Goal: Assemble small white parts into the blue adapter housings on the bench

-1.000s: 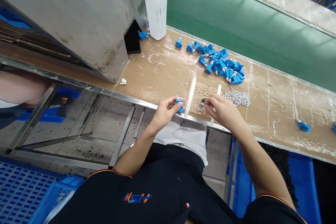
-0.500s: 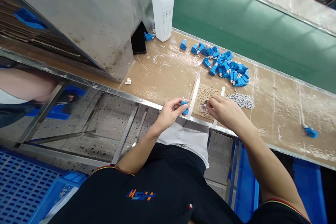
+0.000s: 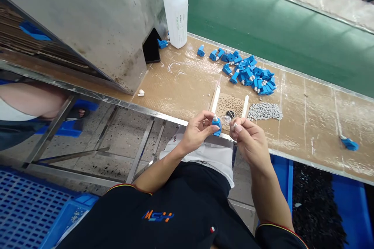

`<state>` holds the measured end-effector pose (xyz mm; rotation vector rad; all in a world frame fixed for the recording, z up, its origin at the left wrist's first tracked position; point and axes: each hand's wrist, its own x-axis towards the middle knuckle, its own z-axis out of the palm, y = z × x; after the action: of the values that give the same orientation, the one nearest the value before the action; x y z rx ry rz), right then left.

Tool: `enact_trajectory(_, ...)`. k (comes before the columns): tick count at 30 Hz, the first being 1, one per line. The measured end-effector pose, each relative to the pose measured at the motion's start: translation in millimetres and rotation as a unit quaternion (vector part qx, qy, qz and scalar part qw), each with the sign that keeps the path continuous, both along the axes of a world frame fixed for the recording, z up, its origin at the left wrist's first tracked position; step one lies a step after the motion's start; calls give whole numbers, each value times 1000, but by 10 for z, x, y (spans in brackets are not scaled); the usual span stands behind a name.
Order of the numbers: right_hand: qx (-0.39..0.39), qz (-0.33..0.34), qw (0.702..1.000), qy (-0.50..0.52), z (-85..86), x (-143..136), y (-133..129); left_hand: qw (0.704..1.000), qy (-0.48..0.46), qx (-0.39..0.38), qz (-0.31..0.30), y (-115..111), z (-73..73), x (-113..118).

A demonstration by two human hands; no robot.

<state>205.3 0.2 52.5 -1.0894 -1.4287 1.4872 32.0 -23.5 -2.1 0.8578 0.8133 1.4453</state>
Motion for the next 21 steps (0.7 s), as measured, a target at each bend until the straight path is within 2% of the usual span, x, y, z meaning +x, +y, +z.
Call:
enact_trajectory(3, -25, -2, 999, 29, -45, -22, -25, 1000, -1, 9, -9, -10, 41, 43)
enact_trajectory(6, 0, -4, 1000, 14, -29, -30, -48, 1000, -1, 17, -14, -14, 63, 80)
enact_trajectory(8, 49, -13, 998, -22, 6, 17, -27, 1000, 3, 17, -8, -12, 61, 67)
enact_trajectory(10, 138, -35, 984, -106, 35, 140, 44, 1000, 13, 9, 9, -5, 47, 3)
enact_trajectory(12, 232, -48, 944, -228, 28, 328, 156, 999, 27, -4, 34, 4, 24, -100)
enact_trajectory(14, 291, -27, 894, -339, -32, 531, 273, 998, 40, -14, 56, 13, -3, -203)
enact_trajectory(17, 327, 32, 837, -437, -187, 738, 395, 996, 48, -28, 76, 23, -38, -278)
enact_trajectory(21, 352, 58, 784, -508, -364, 781, 477, 996, 44, -47, 60, 21, -48, -234)
